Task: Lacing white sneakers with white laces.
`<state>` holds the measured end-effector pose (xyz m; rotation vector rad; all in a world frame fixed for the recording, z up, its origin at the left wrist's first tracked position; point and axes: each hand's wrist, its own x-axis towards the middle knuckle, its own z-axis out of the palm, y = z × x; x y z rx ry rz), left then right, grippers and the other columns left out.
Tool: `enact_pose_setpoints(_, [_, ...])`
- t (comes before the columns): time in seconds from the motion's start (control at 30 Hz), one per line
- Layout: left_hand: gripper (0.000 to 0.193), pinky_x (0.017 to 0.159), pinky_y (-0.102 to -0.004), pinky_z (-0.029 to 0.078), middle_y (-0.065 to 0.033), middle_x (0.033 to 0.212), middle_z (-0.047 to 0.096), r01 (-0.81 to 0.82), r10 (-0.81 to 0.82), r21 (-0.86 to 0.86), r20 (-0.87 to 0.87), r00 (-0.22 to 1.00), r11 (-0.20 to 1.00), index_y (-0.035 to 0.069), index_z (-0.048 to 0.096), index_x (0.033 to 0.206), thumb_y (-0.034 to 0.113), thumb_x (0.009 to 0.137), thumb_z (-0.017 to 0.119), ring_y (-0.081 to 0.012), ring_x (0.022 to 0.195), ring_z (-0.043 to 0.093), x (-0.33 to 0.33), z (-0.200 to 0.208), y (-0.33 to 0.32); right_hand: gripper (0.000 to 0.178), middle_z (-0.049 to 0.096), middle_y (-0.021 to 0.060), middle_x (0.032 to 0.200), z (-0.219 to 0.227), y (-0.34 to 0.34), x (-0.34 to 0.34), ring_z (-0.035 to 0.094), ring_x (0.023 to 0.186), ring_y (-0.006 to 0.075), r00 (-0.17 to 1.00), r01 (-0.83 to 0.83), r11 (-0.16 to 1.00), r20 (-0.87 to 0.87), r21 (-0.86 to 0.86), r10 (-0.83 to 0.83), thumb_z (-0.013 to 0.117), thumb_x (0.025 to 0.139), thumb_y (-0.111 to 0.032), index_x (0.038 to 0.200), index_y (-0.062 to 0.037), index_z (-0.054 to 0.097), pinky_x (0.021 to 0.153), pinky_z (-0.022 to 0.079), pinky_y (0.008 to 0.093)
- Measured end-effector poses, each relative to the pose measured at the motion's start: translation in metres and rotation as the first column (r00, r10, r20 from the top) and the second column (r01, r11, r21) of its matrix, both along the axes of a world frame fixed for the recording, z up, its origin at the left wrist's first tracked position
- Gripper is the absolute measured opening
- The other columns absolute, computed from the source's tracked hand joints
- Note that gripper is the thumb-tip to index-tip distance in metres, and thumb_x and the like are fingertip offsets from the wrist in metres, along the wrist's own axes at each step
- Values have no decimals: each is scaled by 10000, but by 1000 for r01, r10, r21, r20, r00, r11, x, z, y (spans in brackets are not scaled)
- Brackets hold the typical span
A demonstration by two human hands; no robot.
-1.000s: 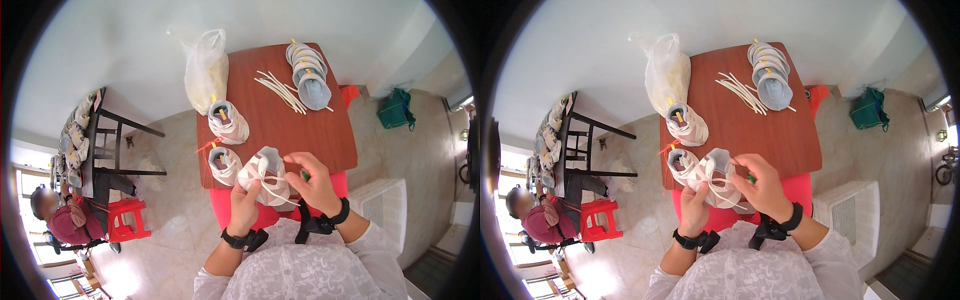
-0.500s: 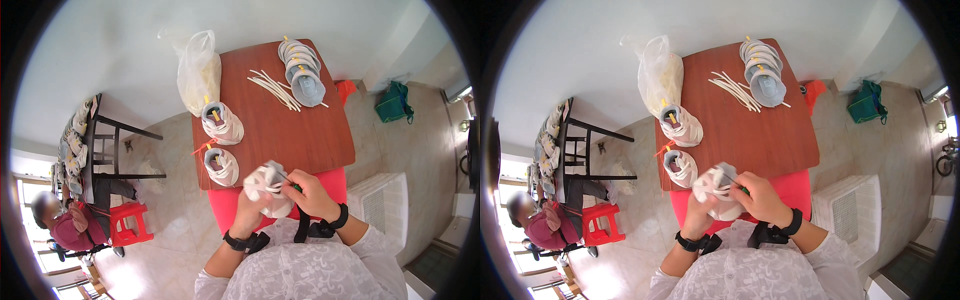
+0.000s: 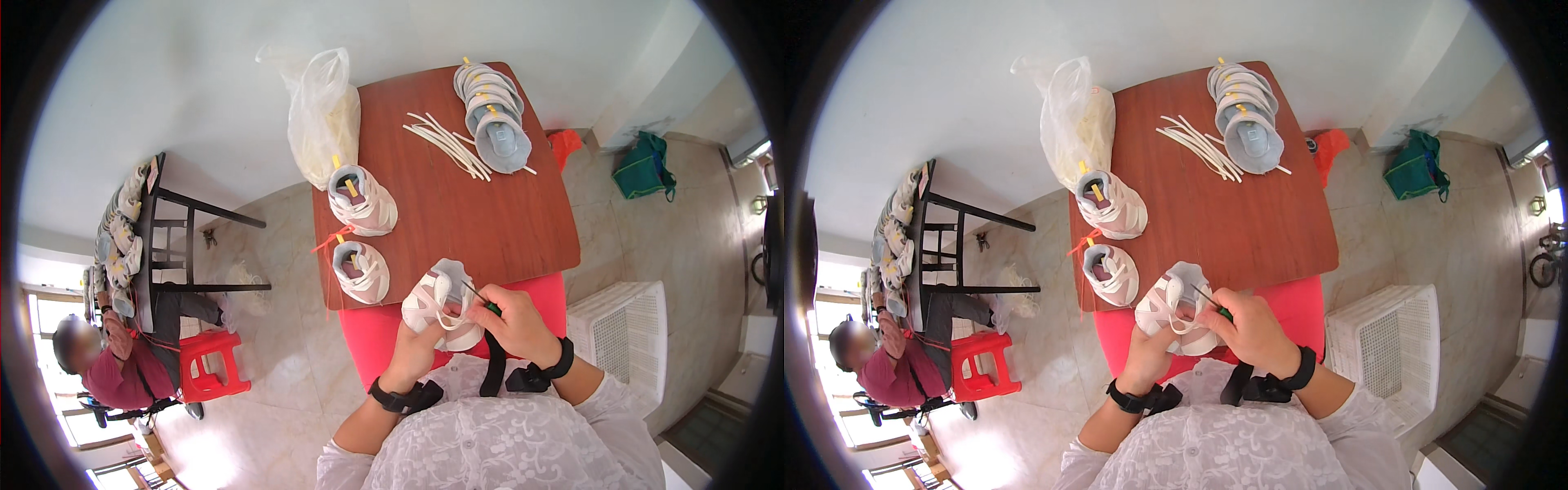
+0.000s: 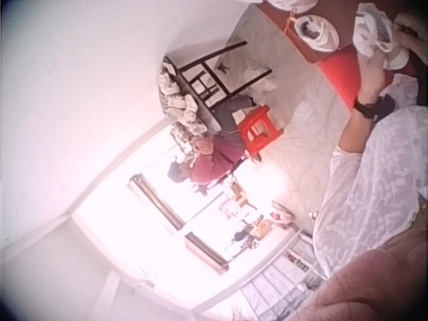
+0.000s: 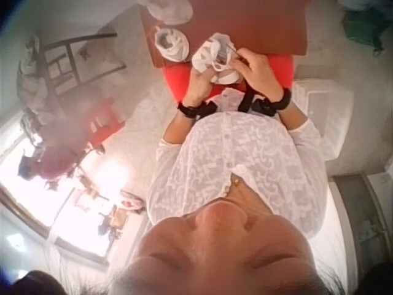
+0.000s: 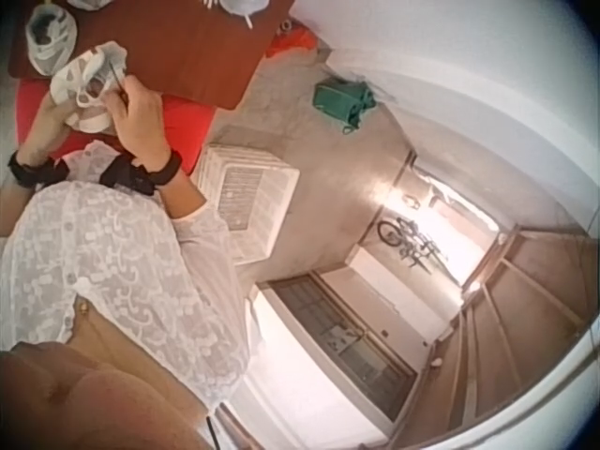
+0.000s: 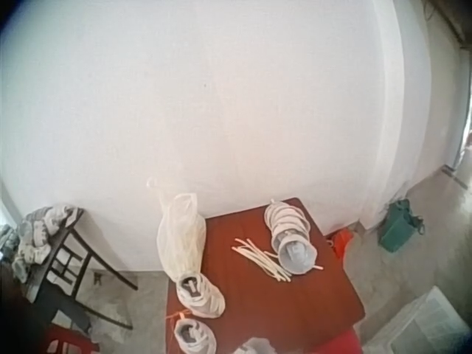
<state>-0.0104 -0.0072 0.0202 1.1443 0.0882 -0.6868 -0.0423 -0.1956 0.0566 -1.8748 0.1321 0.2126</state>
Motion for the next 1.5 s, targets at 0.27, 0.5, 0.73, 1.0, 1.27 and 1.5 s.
enact_pose_setpoints(0.27, [295, 832, -303, 496, -48, 1014, 600, -159, 159, 19, -34, 987, 987, 20, 549, 1100, -57, 817, 574, -137, 942, 592, 0, 3, -11, 98, 632, 129, 816, -2, 11, -22, 603, 663, 264, 924, 139, 986, 370, -96, -94, 658, 839, -68, 911, -5, 635, 599, 476, 341])
enact_pose_setpoints(0.5, [264, 748, -272, 511, -35, 982, 597, -214, 213, -35, -20, 977, 976, 41, 546, 1007, -31, 789, 677, -114, 861, 593, -4, -9, -8, 100, 596, 100, 789, -8, 18, -27, 591, 659, 261, 969, 18, 999, 246, -27, -11, 680, 828, -95, 902, -29, 666, 577, 461, 353])
enact_pose_setpoints(0.73, [307, 773, -274, 512, -39, 1004, 609, -64, 63, 24, 38, 997, 998, 30, 552, 1076, 7, 806, 697, -118, 900, 598, -5, -6, -8, 115, 597, 101, 777, -20, 11, -11, 571, 650, 235, 945, 135, 991, 297, 20, -135, 694, 817, -90, 904, -23, 658, 574, 435, 316])
enact_pose_setpoints(1.0, [237, 775, -259, 501, -14, 964, 599, -74, 62, 118, 100, 993, 990, 46, 556, 959, 23, 798, 728, -101, 900, 583, -11, -4, -15, 90, 630, 74, 784, -16, 25, -15, 572, 682, 135, 953, 281, 947, 69, 159, -294, 689, 824, -66, 876, 0, 656, 591, 423, 270])
enact_pose_setpoints(1.27, [275, 729, -255, 496, -13, 927, 599, -145, 111, 149, 212, 971, 978, 52, 532, 932, -13, 764, 739, -98, 853, 573, -5, -4, -17, 81, 627, 98, 787, -15, 26, -16, 582, 671, 133, 949, 211, 971, 217, 110, -231, 662, 835, -43, 894, 8, 639, 586, 447, 278])
enact_pose_setpoints(1.5, [328, 706, -249, 502, -12, 936, 609, -119, 97, 101, 196, 976, 988, 45, 564, 1025, -20, 758, 743, -92, 848, 579, -5, -2, -17, 89, 606, 92, 769, -20, 27, -17, 546, 645, 125, 941, 262, 954, 182, 144, -285, 661, 833, -46, 873, 13, 609, 569, 421, 262])
